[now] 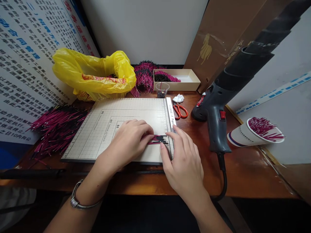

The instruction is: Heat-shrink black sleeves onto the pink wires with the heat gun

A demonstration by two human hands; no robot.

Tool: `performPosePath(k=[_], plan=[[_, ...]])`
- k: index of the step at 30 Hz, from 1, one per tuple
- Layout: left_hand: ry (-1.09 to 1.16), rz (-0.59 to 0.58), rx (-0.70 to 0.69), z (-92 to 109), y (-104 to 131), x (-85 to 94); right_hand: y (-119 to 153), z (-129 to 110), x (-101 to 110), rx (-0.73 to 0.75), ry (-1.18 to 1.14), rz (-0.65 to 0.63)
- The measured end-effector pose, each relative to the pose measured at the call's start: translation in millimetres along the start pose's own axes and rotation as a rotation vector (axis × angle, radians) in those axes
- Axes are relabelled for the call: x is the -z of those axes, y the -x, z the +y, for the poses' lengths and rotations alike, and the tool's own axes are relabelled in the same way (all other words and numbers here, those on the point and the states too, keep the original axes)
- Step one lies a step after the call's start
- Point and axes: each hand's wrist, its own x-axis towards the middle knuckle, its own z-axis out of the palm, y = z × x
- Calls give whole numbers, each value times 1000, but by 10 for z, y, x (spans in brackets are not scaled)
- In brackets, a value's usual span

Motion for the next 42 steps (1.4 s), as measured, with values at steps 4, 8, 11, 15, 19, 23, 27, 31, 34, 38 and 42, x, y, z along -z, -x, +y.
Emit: performPosePath(k=[4,8,11,15,19,23,27,31,34,38,42], plan=[[-8,100,11,14,44,-40,-24,20,22,19,-31,41],[-65,211,-108,31,138,-59,-45,32,51,40,-65,67],[-143,267,-180,53,230,-57,-48,37,69,69,-102,45],[-71,279,-168,86,351,-59,-56,58,91,105,-213,35],[161,242,-133,86,434,-97,-72,86,114,141,-319,-3],[306,305,-137,58,456,-149,-77,110,139,147,-362,-31],[431,289,-116,46,426,-158,-81,130,166,149,-405,-67],[510,276,-76,44,400,-156,-99,142,188,121,-440,-98],[538,269,-68,35,404,-160,-112,139,205,121,-433,-119],[570,259,-73,33,419,-158,-112,131,219,123,-448,-129],[590,252,-33,45,411,-151,-101,132,211,122,-469,-95]])
